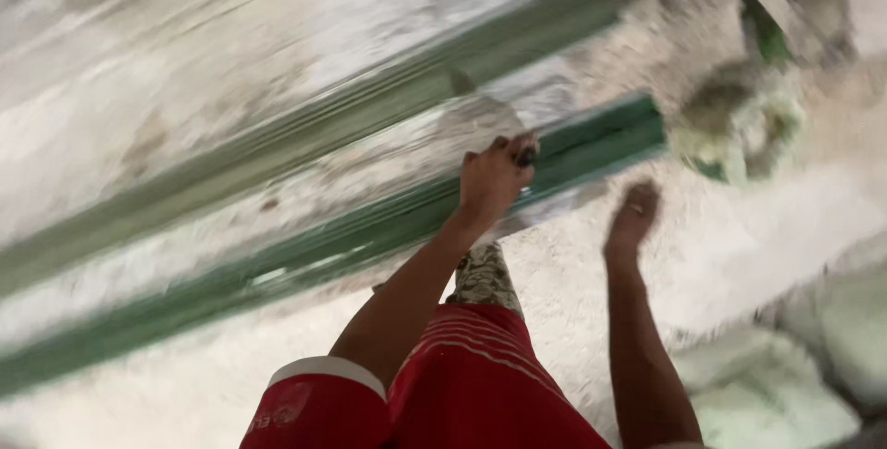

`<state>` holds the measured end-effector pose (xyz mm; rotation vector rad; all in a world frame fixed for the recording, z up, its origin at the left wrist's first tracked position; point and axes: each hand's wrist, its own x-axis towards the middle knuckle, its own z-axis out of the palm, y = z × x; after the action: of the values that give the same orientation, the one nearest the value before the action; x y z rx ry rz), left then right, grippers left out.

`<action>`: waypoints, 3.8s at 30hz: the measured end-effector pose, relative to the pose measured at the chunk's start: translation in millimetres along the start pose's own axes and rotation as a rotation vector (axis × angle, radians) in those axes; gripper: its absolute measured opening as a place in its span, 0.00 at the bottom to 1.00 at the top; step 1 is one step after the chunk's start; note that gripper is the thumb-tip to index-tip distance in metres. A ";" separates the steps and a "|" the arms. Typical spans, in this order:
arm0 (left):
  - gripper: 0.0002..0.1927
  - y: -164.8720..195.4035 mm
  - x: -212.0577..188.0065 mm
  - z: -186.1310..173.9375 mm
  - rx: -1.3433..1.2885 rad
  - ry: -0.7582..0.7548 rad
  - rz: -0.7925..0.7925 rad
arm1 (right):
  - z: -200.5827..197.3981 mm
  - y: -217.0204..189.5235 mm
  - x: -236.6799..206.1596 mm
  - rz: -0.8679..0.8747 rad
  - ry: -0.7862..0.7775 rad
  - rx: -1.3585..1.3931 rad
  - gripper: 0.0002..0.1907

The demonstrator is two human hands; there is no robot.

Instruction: The person scrapes dried plaster residue off long green molding strips on a workbench using a small hand tool, sweeps debris aside, brushes the strips with a paintbrush, and repositions the strips. They then gather plaster pieces into a bowl and mix plaster by hand in the bowl.

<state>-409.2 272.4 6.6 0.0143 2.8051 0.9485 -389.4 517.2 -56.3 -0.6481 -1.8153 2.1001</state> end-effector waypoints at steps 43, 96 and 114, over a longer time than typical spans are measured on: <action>0.24 -895.6 -846.3 -500.7 0.584 0.382 -0.429 | 700.5 215.1 -1000.7 -0.222 -1.768 -0.522 0.15; 0.20 -839.6 -794.8 -427.3 -0.655 0.520 -0.433 | 420.7 161.4 -993.7 0.107 -0.861 -0.523 0.15; 0.18 -445.9 -413.0 -169.3 -0.781 0.211 -0.210 | 183.5 105.1 -690.5 0.148 -0.386 -0.499 0.14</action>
<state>-10.7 -211.9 -61.2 -0.4920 2.3299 1.9874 116.0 1.6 -40.2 -0.5215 -2.6260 1.9664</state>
